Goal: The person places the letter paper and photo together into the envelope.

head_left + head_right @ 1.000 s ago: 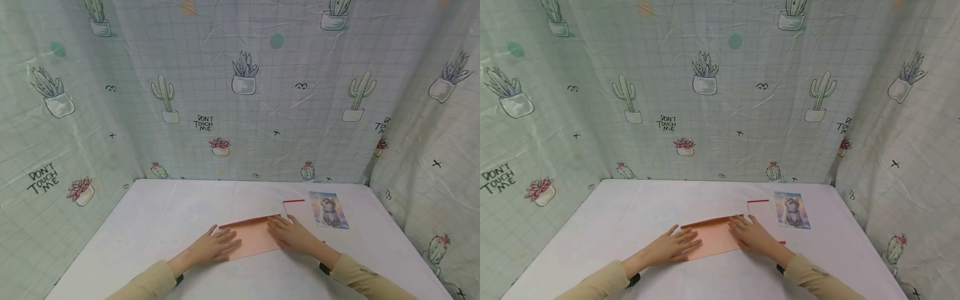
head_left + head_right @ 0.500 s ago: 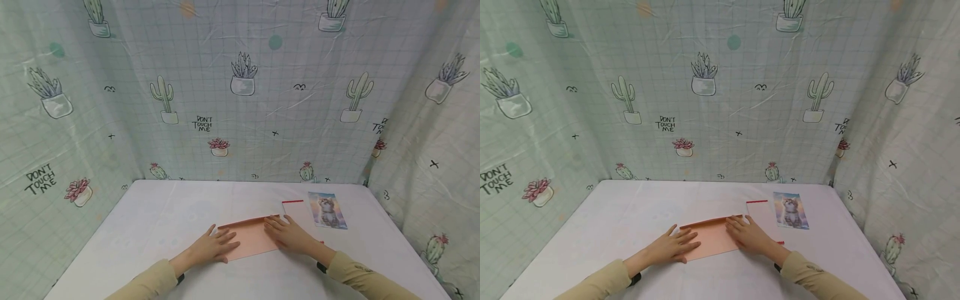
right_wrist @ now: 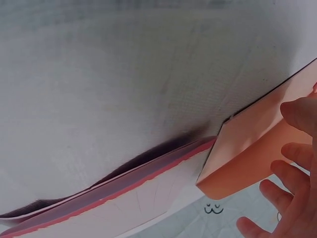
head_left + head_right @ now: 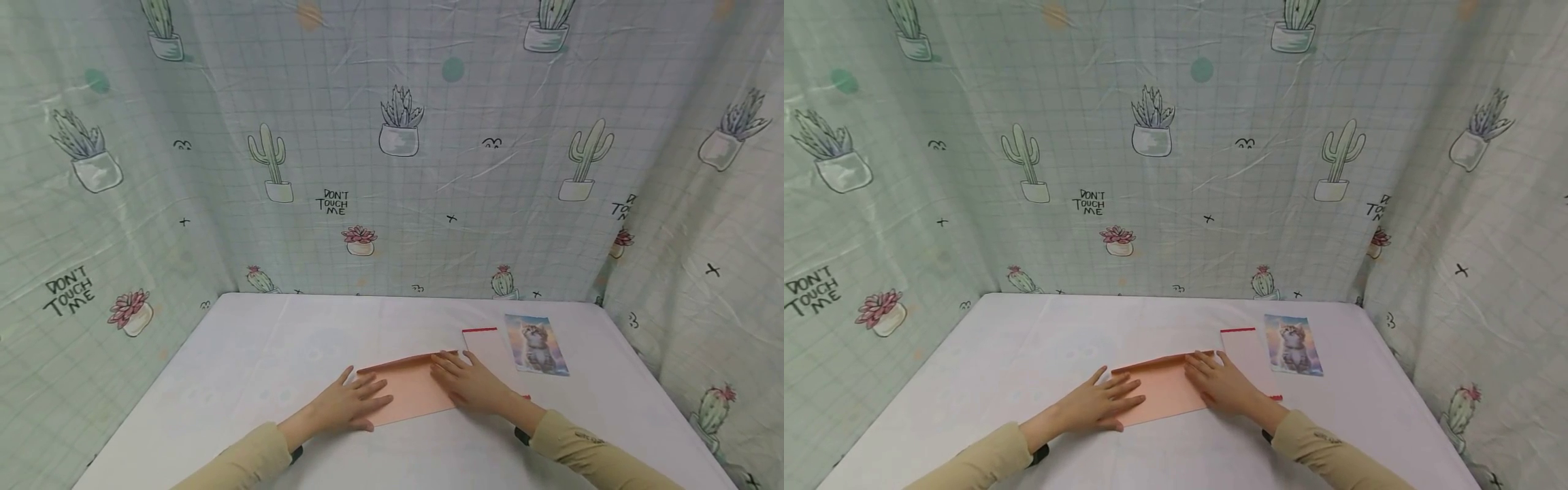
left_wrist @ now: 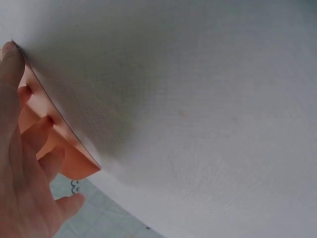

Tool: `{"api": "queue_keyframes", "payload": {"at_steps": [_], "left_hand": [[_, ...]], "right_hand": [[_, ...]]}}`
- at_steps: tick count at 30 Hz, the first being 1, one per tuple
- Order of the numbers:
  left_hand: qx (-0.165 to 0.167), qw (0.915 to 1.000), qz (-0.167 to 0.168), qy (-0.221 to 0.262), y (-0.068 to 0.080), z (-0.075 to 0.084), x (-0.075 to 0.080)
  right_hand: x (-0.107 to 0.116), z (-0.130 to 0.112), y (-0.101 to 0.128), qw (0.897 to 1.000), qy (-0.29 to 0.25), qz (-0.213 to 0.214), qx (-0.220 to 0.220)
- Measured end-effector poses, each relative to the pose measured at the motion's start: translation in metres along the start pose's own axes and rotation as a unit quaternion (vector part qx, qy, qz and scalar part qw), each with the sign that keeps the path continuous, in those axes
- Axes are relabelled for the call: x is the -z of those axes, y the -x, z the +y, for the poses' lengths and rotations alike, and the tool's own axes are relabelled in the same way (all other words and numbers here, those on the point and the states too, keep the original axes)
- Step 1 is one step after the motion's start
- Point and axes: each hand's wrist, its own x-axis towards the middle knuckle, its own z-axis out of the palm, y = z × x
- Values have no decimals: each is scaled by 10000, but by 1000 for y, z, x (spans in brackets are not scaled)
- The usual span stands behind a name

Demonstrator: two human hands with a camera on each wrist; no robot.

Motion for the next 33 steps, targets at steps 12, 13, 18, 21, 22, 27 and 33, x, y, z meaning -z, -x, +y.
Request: {"api": "queue_keyframes", "payload": {"at_steps": [12,13,18,21,22,27,33], "left_hand": [[-20,9995,198,-231,1,1,1],[-6,9995,204,-240,1,1,1],[52,9985,383,-392,0,2,-1],[96,9958,723,-560,1,1,-3],[111,9945,850,-596,1,1,-4],[242,9916,1094,-645,1,-1,-9],[444,9925,901,-698,2,-2,-12]], "right_hand": [[0,-1,-6,9994,-265,45,-215],[0,-1,-7,9992,-297,11,-261],[-1,1,-9,9973,-417,-319,-512],[-1,2,-10,9963,-521,-381,-570],[0,2,-11,9961,-564,-364,-573],[0,3,-13,9956,-624,-354,-600],[-1,4,-18,9922,-758,-587,-798]]}}
